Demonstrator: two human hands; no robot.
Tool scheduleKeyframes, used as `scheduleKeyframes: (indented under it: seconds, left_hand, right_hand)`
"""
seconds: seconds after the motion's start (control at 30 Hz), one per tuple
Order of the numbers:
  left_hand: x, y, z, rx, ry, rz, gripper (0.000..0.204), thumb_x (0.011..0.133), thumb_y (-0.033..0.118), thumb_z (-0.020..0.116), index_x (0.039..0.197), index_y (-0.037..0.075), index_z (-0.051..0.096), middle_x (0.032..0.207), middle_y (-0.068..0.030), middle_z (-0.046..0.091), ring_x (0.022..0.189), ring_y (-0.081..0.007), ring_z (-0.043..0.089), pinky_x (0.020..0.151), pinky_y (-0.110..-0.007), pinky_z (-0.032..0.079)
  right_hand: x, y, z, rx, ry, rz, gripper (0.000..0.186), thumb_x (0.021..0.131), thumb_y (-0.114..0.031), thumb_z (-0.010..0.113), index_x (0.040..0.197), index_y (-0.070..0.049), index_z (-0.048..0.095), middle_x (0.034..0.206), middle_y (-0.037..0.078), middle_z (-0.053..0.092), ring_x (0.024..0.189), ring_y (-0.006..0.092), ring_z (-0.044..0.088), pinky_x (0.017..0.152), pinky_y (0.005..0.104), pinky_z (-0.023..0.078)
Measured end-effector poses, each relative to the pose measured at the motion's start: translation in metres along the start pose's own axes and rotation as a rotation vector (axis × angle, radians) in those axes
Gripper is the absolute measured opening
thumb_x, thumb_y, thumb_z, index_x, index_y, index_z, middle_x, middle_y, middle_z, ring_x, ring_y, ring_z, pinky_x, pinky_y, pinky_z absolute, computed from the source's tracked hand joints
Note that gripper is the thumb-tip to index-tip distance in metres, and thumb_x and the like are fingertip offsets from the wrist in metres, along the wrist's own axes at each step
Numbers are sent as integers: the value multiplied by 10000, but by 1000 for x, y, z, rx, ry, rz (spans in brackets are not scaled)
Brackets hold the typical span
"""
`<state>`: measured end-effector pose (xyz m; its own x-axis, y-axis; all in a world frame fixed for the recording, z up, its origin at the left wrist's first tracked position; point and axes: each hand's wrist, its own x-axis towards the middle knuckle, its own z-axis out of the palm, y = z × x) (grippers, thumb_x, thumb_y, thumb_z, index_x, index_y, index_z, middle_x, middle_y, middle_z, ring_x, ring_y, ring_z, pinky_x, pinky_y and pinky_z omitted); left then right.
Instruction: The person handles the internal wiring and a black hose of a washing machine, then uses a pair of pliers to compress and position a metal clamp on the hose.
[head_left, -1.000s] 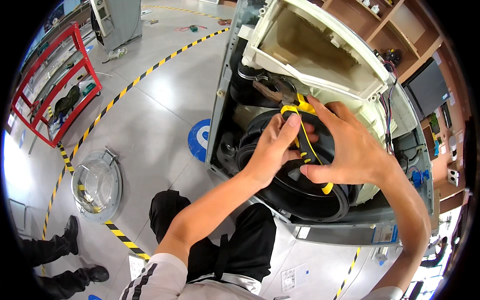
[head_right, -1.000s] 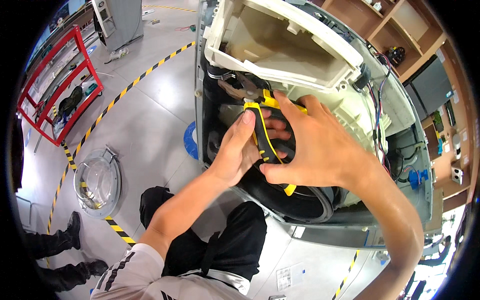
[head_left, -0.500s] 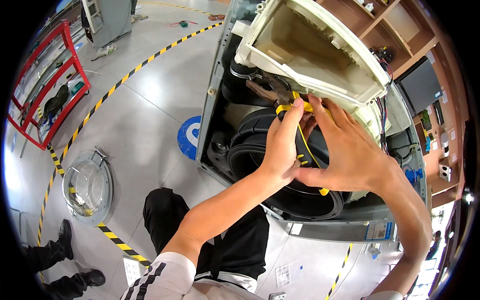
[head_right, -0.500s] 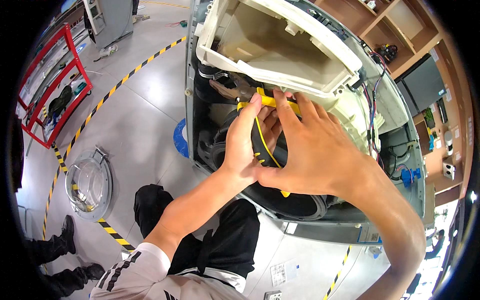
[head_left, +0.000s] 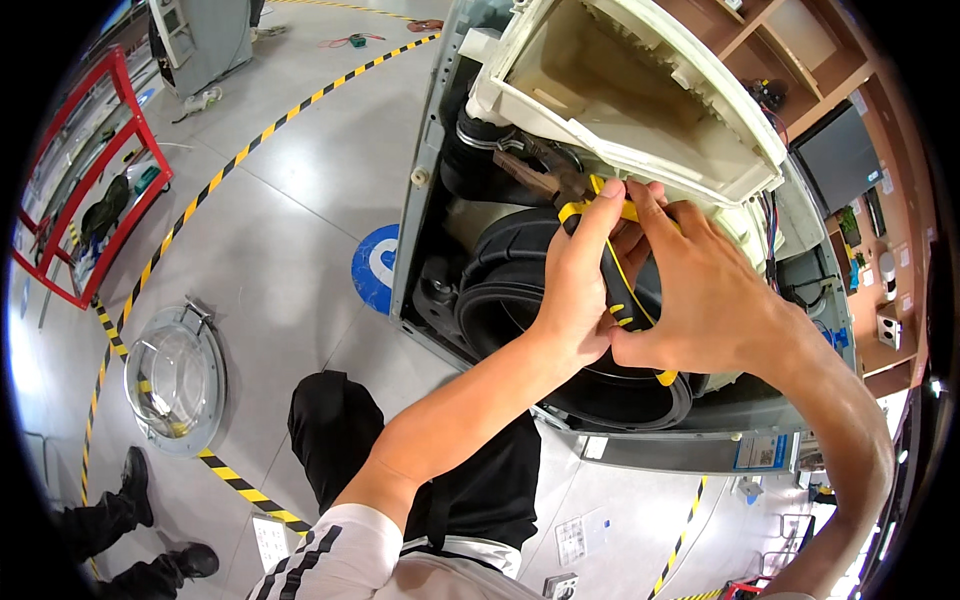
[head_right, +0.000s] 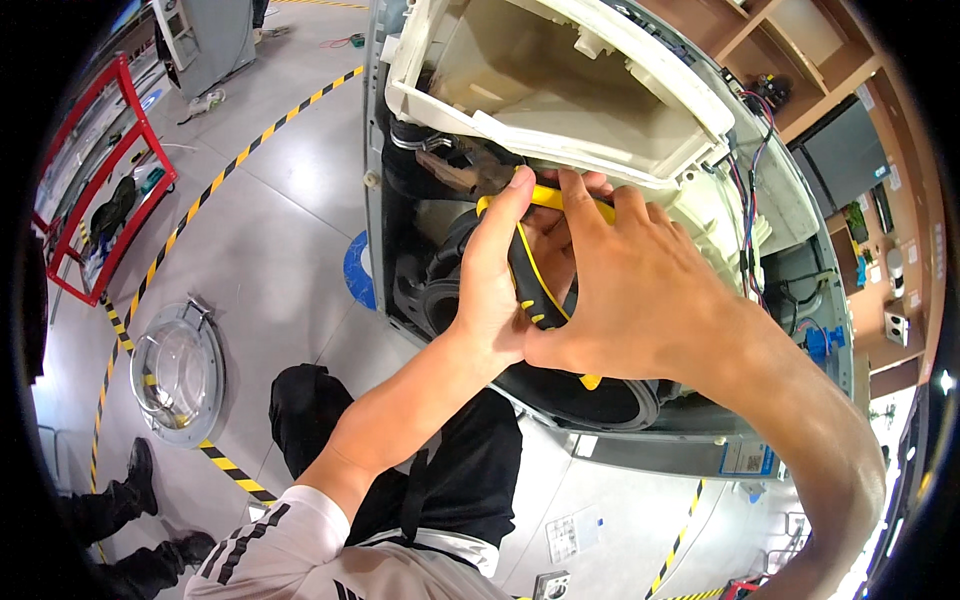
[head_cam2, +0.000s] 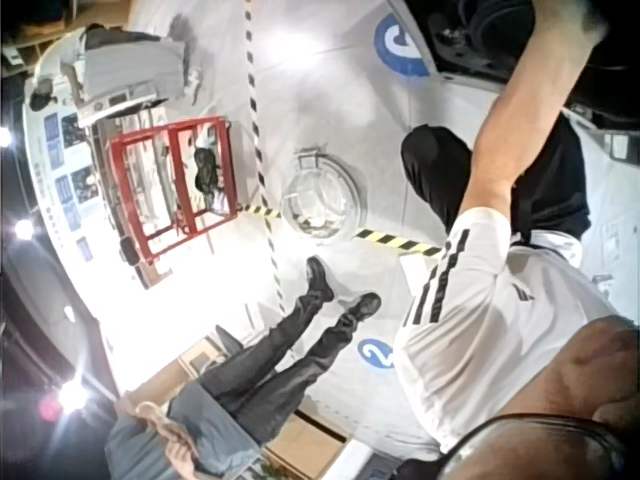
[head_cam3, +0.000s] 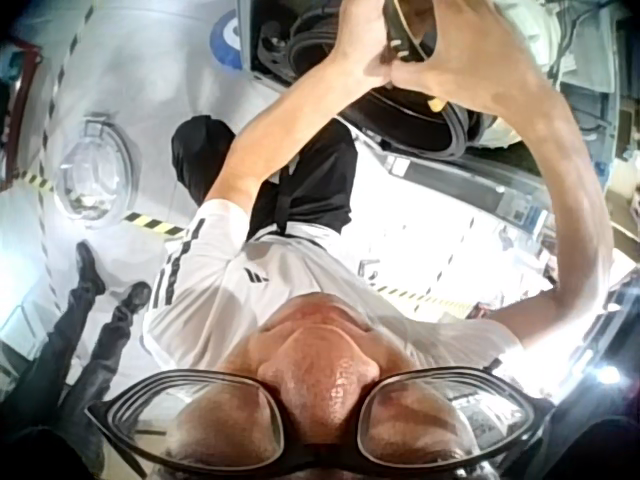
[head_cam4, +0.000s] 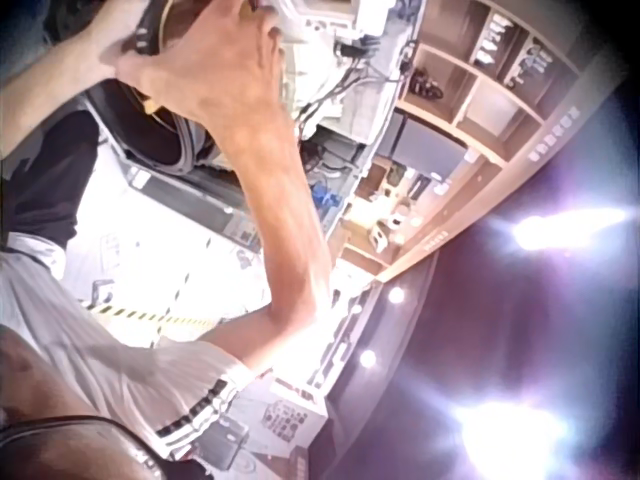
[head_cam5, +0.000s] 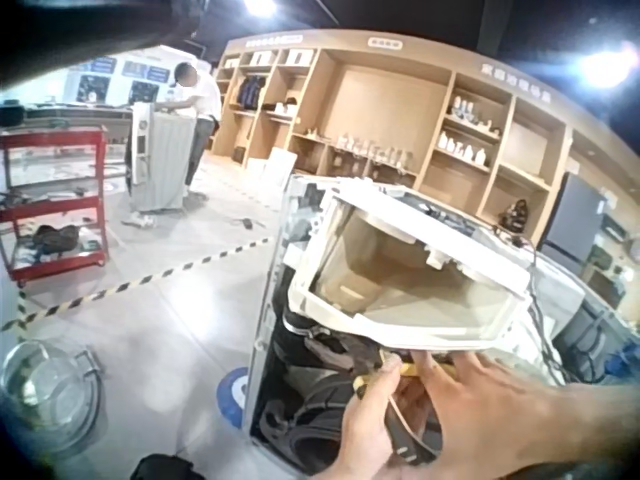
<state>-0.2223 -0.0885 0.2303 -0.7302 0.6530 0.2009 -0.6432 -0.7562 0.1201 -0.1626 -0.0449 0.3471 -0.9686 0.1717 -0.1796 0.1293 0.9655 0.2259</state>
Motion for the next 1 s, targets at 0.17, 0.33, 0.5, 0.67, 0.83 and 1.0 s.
scheduleKeyframes:
  seconds: [0.17, 0.33, 0.5, 0.67, 0.83, 1.0]
  left_hand:
    - [-1, -1, 0, 66, 3, 15, 311, 872, 316, 582, 1043, 59, 548, 993, -33, 587, 941, -125, 543, 887, -299, 408]
    - [-5, 2, 11, 55, 79, 26, 251, 866, 297, 602, 981, 77, 564, 916, -2, 588, 881, -102, 543, 843, -281, 416]
    - [-3, 0, 10, 70, 73, 18, 235, 890, 291, 566, 959, 66, 567, 906, -13, 589, 860, -106, 545, 798, -279, 430]
    - [-4, 4, 9, 89, 73, 23, 234, 902, 285, 549, 950, 57, 565, 888, -18, 594, 838, -112, 556, 775, -274, 438]
    - [-6, 1, 9, 123, 130, 31, 234, 902, 286, 548, 939, 56, 568, 888, -22, 599, 826, -118, 565, 761, -270, 445]
    - [-7, 3, 8, 123, 103, 3, 253, 895, 279, 561, 1012, 55, 574, 939, -32, 621, 877, -122, 572, 813, -292, 433]
  right_hand:
    - [-2, 4, 2, 38, 37, -46, 1028, 595, -451, 732, 1320, 110, 266, 1222, 326, 417, 1154, 433, 438, 983, 444, 359]
    - [-3, 5, -2, 115, -4, -38, 867, 631, -345, 705, 1277, 97, 333, 1184, 324, 430, 1119, 438, 456, 970, 447, 369]
    - [-3, -7, -2, 80, -24, 56, 749, 671, -228, 623, 1282, 95, 332, 1157, 325, 438, 1117, 450, 444, 965, 448, 371]
    - [-1, -16, 1, 39, -13, 102, 763, 673, -201, 593, 1309, 100, 298, 1153, 324, 442, 1117, 450, 441, 957, 444, 378]
    - [-2, -11, 7, 36, 30, 63, 782, 667, -209, 608, 1314, 98, 295, 1136, 319, 460, 1093, 446, 463, 937, 446, 395]
    - [-3, -11, 3, 26, 19, 53, 798, 659, -208, 633, 1323, 81, 298, 1155, 319, 457, 1091, 439, 470, 934, 453, 395]
